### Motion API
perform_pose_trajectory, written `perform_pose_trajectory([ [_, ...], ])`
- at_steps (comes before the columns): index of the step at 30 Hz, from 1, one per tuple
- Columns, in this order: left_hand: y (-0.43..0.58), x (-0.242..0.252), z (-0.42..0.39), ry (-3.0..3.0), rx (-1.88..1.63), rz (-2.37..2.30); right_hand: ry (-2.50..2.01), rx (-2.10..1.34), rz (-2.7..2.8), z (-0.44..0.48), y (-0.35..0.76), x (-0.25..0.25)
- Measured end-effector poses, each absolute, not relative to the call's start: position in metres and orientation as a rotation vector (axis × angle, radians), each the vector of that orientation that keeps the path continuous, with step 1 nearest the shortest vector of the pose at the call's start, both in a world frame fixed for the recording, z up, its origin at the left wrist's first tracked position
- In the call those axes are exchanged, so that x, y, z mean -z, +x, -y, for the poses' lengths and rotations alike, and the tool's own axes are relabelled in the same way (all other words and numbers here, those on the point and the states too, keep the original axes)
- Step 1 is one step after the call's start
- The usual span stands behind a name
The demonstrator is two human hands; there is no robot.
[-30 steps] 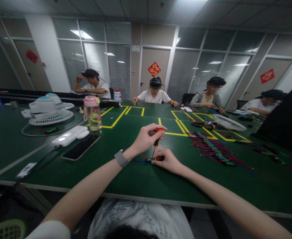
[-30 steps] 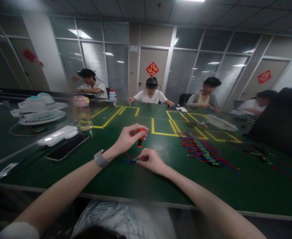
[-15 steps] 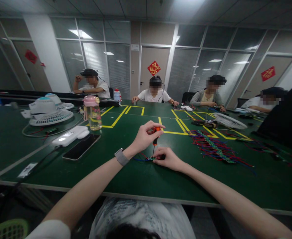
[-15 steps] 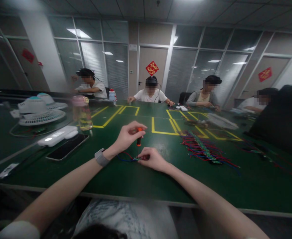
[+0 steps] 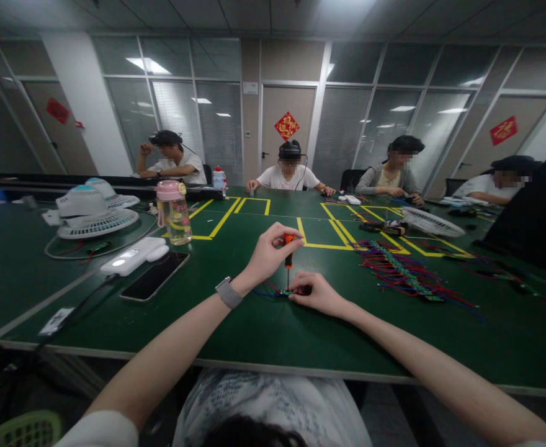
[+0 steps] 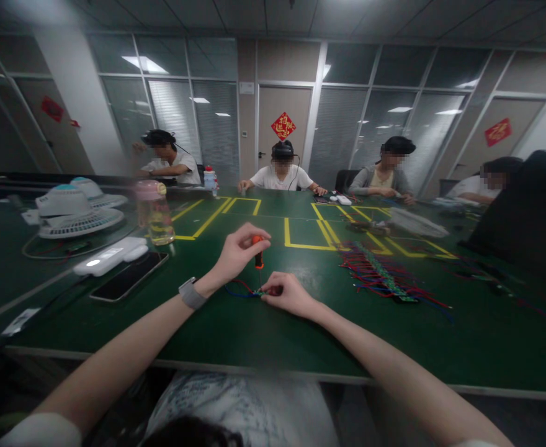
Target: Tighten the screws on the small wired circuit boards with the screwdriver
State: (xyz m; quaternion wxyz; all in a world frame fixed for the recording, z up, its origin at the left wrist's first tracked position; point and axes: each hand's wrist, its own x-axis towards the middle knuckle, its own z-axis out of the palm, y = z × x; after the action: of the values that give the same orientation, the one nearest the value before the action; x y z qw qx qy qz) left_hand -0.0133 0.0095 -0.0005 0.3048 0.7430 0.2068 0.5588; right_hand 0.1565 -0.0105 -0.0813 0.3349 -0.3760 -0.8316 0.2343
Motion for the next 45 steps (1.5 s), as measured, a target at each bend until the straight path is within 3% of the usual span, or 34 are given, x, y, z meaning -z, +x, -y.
perform_pose_trajectory([
  [8,-0.0139,-0.0027,-0.0082,1.854,-1.292,-0.401,-0.964,-0.607,2.209,0.0114,0.1576,0.0785],
  [15,-0.014,-0.0034,-0.0086,1.97,-1.454,-0.548,-0.962,-0.59,2.221,0.0128,0.1583,0.0761],
  [21,-0.0122,-0.0059,-0.0036,1.792,-1.295,-0.438,-0.962,-0.568,2.223,0.0133,0.1579,0.0757],
  [27,-0.0148,-0.0026,-0.0051,2.047,-1.495,-0.588,-0.956,-0.603,2.204,0.0132,0.158,0.0764],
  [34,-0.0126,-0.007,-0.0017,1.831,-1.257,-0.4,-0.934,-0.708,2.162,0.0131,0.1576,0.0765],
  [41,-0.0164,-0.005,-0.0056,2.085,-1.496,-0.6,-0.939,-0.723,2.147,0.0112,0.1574,0.078],
  [45,-0.018,-0.0067,-0.008,2.044,-1.379,-0.506,-0.938,-0.718,2.148,0.0096,0.1584,0.0802],
])
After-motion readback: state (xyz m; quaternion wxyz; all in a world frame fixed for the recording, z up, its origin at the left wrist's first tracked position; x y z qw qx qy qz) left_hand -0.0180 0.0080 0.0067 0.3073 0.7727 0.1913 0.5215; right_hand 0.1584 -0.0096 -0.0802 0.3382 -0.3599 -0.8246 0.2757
